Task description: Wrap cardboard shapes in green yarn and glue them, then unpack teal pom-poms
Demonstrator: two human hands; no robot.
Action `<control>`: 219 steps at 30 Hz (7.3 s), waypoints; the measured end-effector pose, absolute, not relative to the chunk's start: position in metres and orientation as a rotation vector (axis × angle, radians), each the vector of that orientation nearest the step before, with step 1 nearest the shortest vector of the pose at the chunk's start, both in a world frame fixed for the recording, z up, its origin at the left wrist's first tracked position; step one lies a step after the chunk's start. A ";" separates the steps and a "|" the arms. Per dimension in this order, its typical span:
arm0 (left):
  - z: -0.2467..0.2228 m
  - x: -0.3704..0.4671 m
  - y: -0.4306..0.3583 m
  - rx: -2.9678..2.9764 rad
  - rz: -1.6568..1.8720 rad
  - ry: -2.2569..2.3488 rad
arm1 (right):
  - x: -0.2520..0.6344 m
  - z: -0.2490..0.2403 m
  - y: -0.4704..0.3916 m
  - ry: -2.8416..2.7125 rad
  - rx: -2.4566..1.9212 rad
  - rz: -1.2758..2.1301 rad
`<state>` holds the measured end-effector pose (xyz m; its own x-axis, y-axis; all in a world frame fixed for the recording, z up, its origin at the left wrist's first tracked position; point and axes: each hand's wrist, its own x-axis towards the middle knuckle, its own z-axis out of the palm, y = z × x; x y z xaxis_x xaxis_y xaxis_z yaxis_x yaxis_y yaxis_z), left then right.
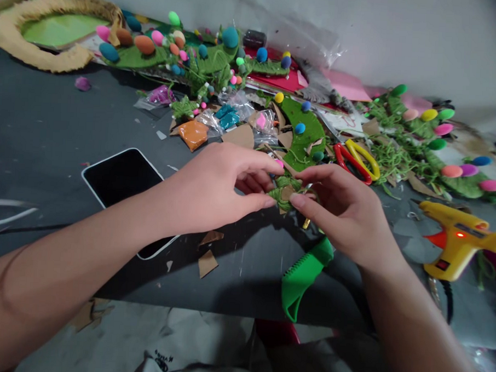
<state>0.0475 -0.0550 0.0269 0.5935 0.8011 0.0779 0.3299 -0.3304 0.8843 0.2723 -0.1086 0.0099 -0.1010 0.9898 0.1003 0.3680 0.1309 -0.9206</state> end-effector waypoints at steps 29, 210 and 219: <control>0.022 0.044 -0.042 1.820 0.554 0.824 | 0.277 0.011 -0.104 -1.624 -1.476 0.901; 0.023 0.043 -0.043 2.454 0.631 0.791 | 0.267 0.005 -0.106 -1.528 -1.413 1.030; 0.023 0.045 -0.045 2.515 0.586 0.814 | 0.263 0.005 -0.106 -1.469 -1.455 1.074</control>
